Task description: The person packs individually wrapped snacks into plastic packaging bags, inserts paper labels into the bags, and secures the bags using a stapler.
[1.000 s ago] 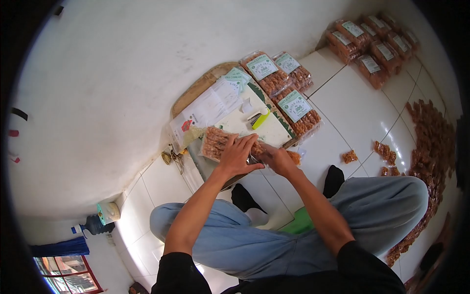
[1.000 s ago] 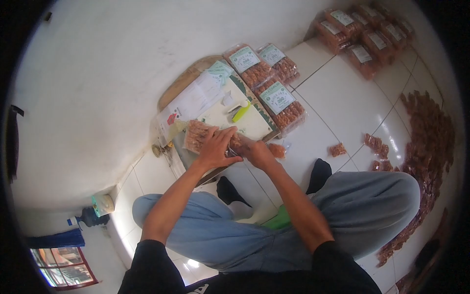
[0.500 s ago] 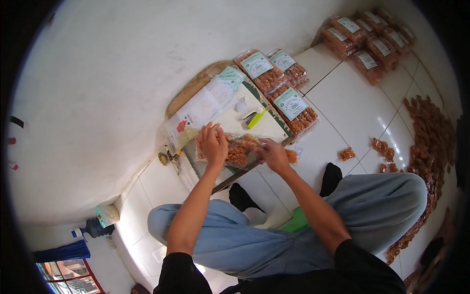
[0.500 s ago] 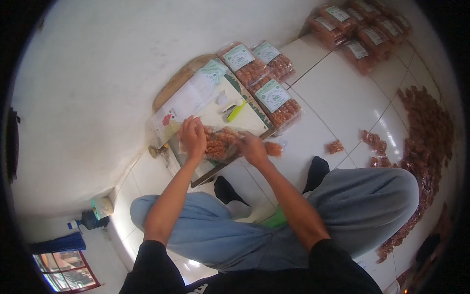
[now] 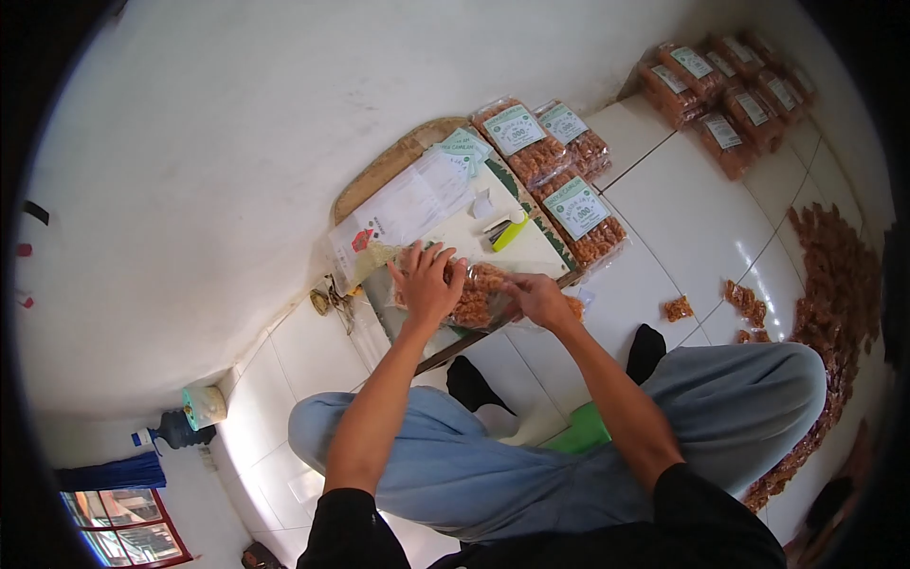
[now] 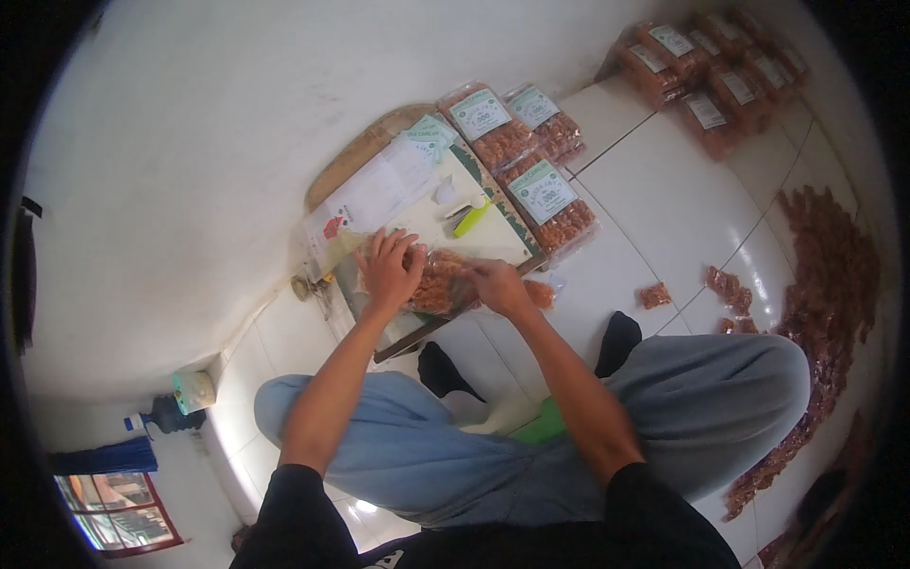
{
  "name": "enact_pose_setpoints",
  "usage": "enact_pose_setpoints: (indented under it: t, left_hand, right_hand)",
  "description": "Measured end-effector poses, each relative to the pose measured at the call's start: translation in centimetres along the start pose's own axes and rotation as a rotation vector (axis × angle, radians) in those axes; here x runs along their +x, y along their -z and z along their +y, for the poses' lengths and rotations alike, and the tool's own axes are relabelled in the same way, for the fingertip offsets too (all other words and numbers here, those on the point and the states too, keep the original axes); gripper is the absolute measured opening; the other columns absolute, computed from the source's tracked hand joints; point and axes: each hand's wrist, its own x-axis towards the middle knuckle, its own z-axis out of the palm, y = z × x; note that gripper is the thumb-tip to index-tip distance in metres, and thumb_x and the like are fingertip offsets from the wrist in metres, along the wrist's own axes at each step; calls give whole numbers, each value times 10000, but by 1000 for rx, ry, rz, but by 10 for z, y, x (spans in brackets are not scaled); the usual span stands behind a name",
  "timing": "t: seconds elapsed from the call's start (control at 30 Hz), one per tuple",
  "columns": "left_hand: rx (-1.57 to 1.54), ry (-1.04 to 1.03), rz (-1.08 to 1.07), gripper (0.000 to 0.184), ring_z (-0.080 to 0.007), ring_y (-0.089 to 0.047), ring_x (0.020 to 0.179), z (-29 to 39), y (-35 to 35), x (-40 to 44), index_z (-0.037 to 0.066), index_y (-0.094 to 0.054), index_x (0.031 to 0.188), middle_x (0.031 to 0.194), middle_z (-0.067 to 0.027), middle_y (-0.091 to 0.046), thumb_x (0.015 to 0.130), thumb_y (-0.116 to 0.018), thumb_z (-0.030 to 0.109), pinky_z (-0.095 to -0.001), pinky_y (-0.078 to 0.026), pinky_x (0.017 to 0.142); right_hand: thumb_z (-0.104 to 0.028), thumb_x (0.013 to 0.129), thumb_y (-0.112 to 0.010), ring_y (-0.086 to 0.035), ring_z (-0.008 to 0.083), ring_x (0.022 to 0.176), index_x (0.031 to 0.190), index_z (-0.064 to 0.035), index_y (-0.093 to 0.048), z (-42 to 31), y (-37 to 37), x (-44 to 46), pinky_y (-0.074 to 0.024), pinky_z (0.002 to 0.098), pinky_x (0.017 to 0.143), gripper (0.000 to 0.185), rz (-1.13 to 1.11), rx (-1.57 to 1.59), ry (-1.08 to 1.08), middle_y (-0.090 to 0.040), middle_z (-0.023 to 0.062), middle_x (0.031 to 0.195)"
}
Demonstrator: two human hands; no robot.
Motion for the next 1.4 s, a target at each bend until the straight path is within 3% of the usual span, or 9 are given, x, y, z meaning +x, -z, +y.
enact_pose_setpoints:
  t: [0.27, 0.5, 0.67, 0.73, 0.8, 0.83, 0.97, 1.27, 1.4]
  left_hand:
    - [-357, -421, -232, 212, -236, -638, 961, 20, 7, 19, 121, -694, 987, 1001, -63, -704, 933, -533, 249, -411, -394, 951]
    - [-311, -471, -211, 206, -329, -634, 902, 33, -4, 16, 79, -674, 942, 938, -118, -690, 933, -543, 238, -422, -476, 797]
    - [-396, -439, -121, 183, -330, -643, 800, 41, -6, 10, 70, -658, 889, 844, -140, -682, 919, -547, 212, -419, -500, 714]
    - [-539, -272, -197, 177, -300, -644, 897, 37, -4, 16, 80, -661, 897, 892, -114, -688, 918, -559, 223, -443, -464, 858]
    - [-334, -238, 243, 166, -268, -627, 993, 22, 4, 22, 101, -666, 910, 937, -72, -690, 924, -565, 233, -499, -324, 1025]
    - [-372, -82, 168, 217, -250, -523, 1198, 7, 4, 21, 137, -686, 972, 1120, -51, -650, 927, -570, 315, -564, -137, 1109]
    - [-95, 228, 8, 415, -289, -226, 1420, -23, 0, -1, 196, -676, 1131, 1438, -52, -418, 885, -565, 511, -644, -56, 1107]
    - [-83, 145, 96, 489, -308, -222, 1421, -21, -12, -15, 198, -613, 1201, 1466, -77, -379, 858, -583, 545, -637, -148, 1080]
    - [-102, 164, 75, 535, -313, -215, 1423, -17, -5, -16, 193, -611, 1195, 1469, -83, -375, 828, -604, 582, -649, -151, 1068]
  right_hand:
    - [-231, 965, -570, -652, 135, 772, 1214, 19, -609, 25, -7, 10, -528, 292, 691, 356, 68, 314, 123, -699, 93, 966]
    - [-243, 968, -555, -601, 115, 785, 1275, -48, -592, 22, -5, 5, -499, 272, 741, 365, -38, 56, 332, -682, 74, 919]
    - [-265, 959, -569, -617, 117, 628, 1195, -42, -633, -10, -3, -1, -505, 302, 597, 331, -77, -129, 49, -683, 84, 802]
    - [-247, 950, -589, -619, 123, 595, 1150, -21, -641, -8, -9, -1, -501, 300, 565, 306, 7, -79, 48, -685, 84, 774]
    - [-228, 940, -608, -621, 129, 562, 1106, -1, -649, -2, -17, 0, -498, 298, 533, 284, 85, -23, 33, -686, 84, 745]
    - [-208, 924, -633, -626, 133, 567, 1081, 11, -648, 4, -22, 1, -497, 283, 531, 270, 149, 86, 50, -688, 90, 741]
    - [-165, 890, -683, -632, 137, 579, 1035, 30, -655, 18, -29, 6, -504, 260, 538, 245, 181, 311, 98, -694, 95, 752]
    - [-140, 906, -666, -639, 123, 702, 1111, 52, -651, 44, -34, 18, -525, 264, 639, 281, 69, 142, 316, -687, 72, 832]
    - [-208, 909, -669, -623, 114, 683, 1183, 64, -609, 23, -28, 0, -518, 250, 640, 391, 103, 358, 103, -687, 87, 811]
